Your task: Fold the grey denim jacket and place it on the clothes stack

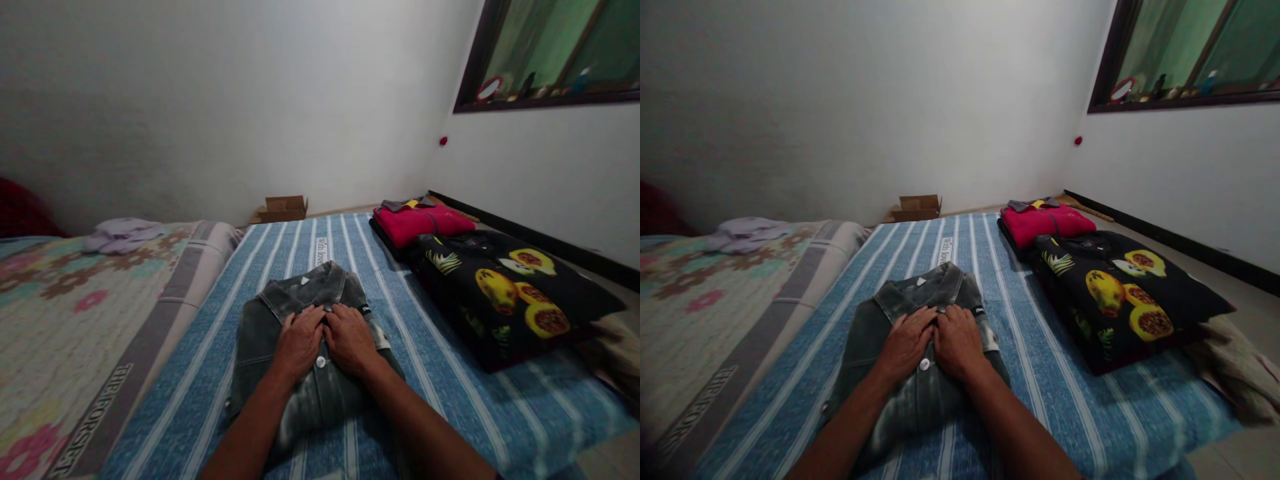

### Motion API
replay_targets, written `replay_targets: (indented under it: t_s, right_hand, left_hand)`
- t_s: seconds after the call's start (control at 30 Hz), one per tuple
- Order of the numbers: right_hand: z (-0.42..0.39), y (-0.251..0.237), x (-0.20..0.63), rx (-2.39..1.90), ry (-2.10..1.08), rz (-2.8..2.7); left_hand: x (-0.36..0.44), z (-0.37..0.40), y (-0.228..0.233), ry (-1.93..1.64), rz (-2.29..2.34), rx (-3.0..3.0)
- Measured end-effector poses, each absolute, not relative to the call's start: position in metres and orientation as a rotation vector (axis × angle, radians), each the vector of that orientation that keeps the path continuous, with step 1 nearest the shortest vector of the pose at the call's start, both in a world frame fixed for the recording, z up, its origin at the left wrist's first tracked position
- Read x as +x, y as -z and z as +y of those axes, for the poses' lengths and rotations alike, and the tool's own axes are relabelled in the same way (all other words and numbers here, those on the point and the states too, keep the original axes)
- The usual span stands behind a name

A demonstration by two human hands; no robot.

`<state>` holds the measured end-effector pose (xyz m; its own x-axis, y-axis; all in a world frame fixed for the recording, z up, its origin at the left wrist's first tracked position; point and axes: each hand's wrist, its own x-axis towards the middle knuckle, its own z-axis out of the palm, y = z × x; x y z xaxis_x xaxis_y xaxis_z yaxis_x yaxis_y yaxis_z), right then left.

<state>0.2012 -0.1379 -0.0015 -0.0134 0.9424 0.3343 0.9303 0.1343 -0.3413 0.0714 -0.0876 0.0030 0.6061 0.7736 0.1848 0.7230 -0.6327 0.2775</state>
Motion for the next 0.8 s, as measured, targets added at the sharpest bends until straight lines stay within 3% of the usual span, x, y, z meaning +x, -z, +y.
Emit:
replay_targets:
  t_s: [0.57,0.8]
  right_hand:
    - [-0.14,0.002,0.201,-1.684,-0.045,-1.912]
    - [-0.15,-0.002,0.243,-1.537,-0.181,-1.55]
  left_hand:
    - [0.07,-0.09,-0.002,-0.493,1.234,2.621]
    - [0.051,-0.098,-0.02,-0.7,1.166,2.552]
